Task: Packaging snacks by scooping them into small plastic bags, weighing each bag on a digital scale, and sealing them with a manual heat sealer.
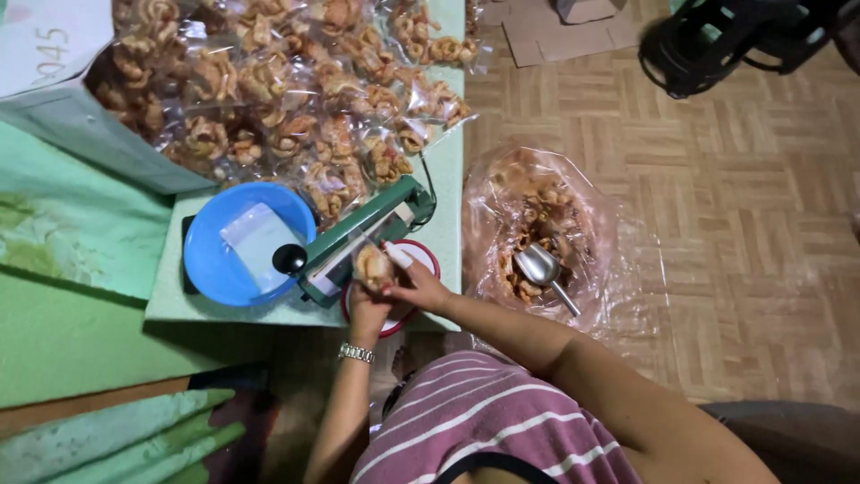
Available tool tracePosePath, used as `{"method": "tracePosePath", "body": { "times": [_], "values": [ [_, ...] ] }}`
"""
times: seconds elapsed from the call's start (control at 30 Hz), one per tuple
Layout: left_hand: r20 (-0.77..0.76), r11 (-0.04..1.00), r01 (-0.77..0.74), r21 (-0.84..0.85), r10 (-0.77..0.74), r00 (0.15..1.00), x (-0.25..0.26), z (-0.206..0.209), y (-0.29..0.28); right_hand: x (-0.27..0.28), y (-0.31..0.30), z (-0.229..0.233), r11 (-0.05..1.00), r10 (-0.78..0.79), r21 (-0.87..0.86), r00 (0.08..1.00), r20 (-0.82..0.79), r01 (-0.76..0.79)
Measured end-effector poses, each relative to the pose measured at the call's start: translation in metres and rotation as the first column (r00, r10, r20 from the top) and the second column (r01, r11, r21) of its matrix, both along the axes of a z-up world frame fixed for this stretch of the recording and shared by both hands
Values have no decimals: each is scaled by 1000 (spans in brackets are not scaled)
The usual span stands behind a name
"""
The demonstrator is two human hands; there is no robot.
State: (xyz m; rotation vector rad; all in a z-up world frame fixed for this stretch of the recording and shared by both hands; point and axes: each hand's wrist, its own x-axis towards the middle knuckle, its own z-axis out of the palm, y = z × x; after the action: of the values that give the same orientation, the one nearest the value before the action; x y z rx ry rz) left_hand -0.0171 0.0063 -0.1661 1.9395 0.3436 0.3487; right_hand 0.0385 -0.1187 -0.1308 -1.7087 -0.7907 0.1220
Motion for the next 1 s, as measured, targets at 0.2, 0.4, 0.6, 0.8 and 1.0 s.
{"method": "tracePosePath", "body": {
  "times": [0.2,0.4,0.6,0.8,1.0],
  "values": [
    [-59,979,-163,121,171,984,-1,88,-14,-2,4,36,993,-39,106,999,-35,42],
    [182,999,50,-22,-45,982,14,32,-5,4,-2,39,997,29,75,998,53,-33],
    [69,950,-22,311,0,998,-5,26,11,-10,-3,13,1000,11,9,999,43,-12],
    [133,993,-16,120,0,991,-8,12,11,-11,-4,18,999,-32,20,999,-40,32],
    [332,996,-35,80,6,943,-3,66,0,-9,2,21,994,-59,82,995,-76,65]
  ]
}}
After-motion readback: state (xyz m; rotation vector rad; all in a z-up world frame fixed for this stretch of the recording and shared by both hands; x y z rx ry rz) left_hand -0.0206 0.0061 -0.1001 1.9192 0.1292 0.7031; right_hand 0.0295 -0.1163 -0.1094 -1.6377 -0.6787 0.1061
